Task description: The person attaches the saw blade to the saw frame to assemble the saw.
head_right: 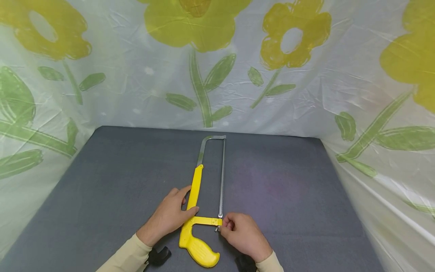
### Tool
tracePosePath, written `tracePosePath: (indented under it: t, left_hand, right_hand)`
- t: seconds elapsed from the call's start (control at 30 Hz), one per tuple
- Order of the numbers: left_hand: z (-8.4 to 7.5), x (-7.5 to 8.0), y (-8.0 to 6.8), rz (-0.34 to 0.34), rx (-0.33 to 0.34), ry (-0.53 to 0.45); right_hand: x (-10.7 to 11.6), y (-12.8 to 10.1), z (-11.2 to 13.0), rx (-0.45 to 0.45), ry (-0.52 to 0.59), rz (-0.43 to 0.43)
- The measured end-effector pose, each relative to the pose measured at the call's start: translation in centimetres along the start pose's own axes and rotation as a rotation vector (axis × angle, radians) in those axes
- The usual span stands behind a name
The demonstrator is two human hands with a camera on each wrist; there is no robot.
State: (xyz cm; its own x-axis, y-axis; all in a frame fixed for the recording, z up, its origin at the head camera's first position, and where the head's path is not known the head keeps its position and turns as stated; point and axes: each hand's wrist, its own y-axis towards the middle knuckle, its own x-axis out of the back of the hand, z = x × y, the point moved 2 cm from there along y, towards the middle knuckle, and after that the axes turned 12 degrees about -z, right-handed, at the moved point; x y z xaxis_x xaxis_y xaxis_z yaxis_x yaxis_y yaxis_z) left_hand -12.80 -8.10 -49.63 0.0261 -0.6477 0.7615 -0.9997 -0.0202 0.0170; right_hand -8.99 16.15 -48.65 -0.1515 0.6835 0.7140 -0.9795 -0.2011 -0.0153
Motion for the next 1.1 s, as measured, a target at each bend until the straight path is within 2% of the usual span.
tracePosePath:
  t: [0.43,0.87,1.1]
  left_hand:
    - [-0.02,-0.06,-0.07,0.016,0.000,-0.002]
    - [0.14,-0.09,0.01,-0.001,-0.013,-0.004]
    - [0.30,-0.15,-0.06,-0.014,-0.025,0.006]
  right_hand:
    - [0.05,-0.19,-0.16,-0.020,0.008,0.034]
    - [0.20,-0.22,-0.15,0.006,0.018,0.021]
    - [0.24,-0.16,-0.25,-0.024,0.027,0.005]
